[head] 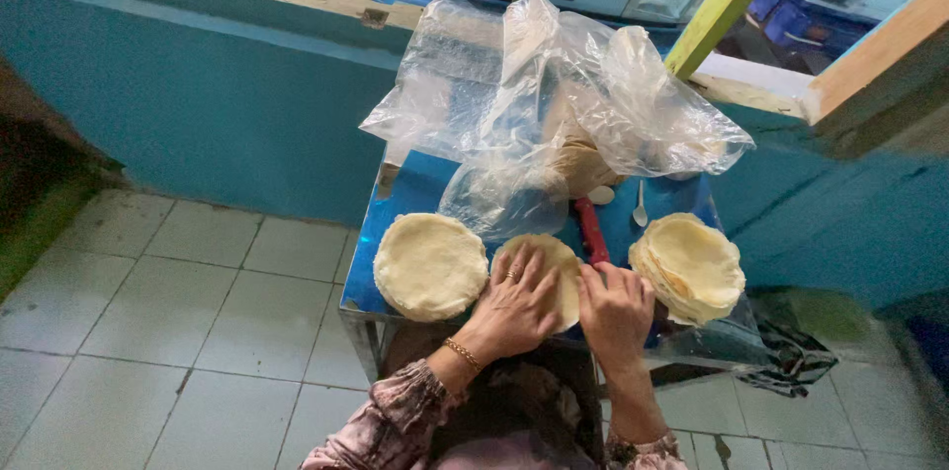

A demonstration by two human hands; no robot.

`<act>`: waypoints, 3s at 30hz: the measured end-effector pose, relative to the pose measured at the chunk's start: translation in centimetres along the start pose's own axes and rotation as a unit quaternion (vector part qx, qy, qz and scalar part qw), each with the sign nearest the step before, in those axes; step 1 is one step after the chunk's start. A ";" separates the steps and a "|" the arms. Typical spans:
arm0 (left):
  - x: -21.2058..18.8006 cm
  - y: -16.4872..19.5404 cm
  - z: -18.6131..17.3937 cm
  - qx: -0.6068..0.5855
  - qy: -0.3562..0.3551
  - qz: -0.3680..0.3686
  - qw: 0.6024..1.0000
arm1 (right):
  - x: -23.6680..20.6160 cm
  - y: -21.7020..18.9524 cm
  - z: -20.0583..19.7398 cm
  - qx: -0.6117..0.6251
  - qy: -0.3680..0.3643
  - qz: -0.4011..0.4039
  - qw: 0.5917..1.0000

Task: The person sits at a small blue table and separates thin round pastry wrappers one at a time from a stack, peeling each sheet apart by hand and laying it onto a growing pile beside the stack. A knife and spoon rest on the table and plastic bags hold more wrappers.

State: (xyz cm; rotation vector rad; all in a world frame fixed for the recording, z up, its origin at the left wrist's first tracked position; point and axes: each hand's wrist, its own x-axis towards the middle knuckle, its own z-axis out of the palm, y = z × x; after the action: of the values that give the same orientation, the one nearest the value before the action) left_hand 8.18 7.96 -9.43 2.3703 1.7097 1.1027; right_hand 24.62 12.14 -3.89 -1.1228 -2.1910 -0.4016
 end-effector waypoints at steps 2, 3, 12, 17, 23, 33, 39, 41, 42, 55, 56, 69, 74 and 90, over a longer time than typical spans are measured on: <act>-0.1 0.4 -0.7 0.015 0.020 0.015 1.000 | 0.5 -0.5 -0.6 0.043 0.026 -0.005 0.999; -0.2 0.6 -1.3 -0.041 0.035 0.041 0.998 | 0.9 -1.1 -0.7 0.094 0.043 -0.024 0.994; -4.5 -1.2 -10.7 0.101 0.104 -0.054 0.988 | 3.3 -4.8 0.2 0.312 -0.012 -0.040 0.949; -5.1 -3.1 -12.1 0.020 0.086 -0.086 0.992 | 3.9 -6.1 1.8 0.314 -0.099 -0.147 0.933; -4.8 -4.3 -11.6 -0.069 0.073 -0.158 0.982 | 5.5 -6.4 2.0 0.332 -0.116 -0.206 0.913; -5.6 -4.0 -14.3 -0.055 0.085 -0.137 0.985 | 7.2 -7.0 2.4 0.368 -0.137 -0.206 0.896; -5.1 -5.3 -13.7 -0.078 0.058 -0.174 0.980 | 7.6 -7.6 2.6 0.350 -0.138 -0.220 0.900; -4.9 -5.8 -13.3 -0.097 0.062 -0.167 0.979 | 8.0 -7.6 2.3 0.361 -0.149 -0.236 0.890; -4.8 -6.0 -13.2 -0.103 0.073 -0.155 0.980 | 8.0 -7.7 2.1 0.379 -0.159 -0.240 0.879; -3.0 -9.2 -14.0 -0.244 -0.052 -0.184 0.951 | 5.5 -10.4 1.4 0.229 0.001 -0.299 0.926; -2.7 -9.6 -14.1 -0.243 -0.059 -0.176 0.952 | 5.5 -10.5 1.5 0.230 0.004 -0.306 0.924; -0.8 -10.2 -15.9 -0.164 -0.042 -0.118 0.979 | 2.6 -9.0 0.6 0.189 -0.041 -0.333 0.923; -0.1 -9.8 -16.7 -0.140 -0.041 -0.085 0.986 | 2.4 -8.9 -0.5 0.220 -0.047 -0.275 0.935; -5.9 -8.6 -15.0 0.020 0.108 -0.208 0.972 | 9.3 -11.7 9.7 0.472 -0.179 -0.025 0.863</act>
State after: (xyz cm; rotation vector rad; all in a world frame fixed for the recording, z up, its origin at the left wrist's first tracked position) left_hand -7.93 0.91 -4.72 1.8315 2.1815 1.2898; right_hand 7.24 16.00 -4.86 -0.5910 -2.2524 0.8646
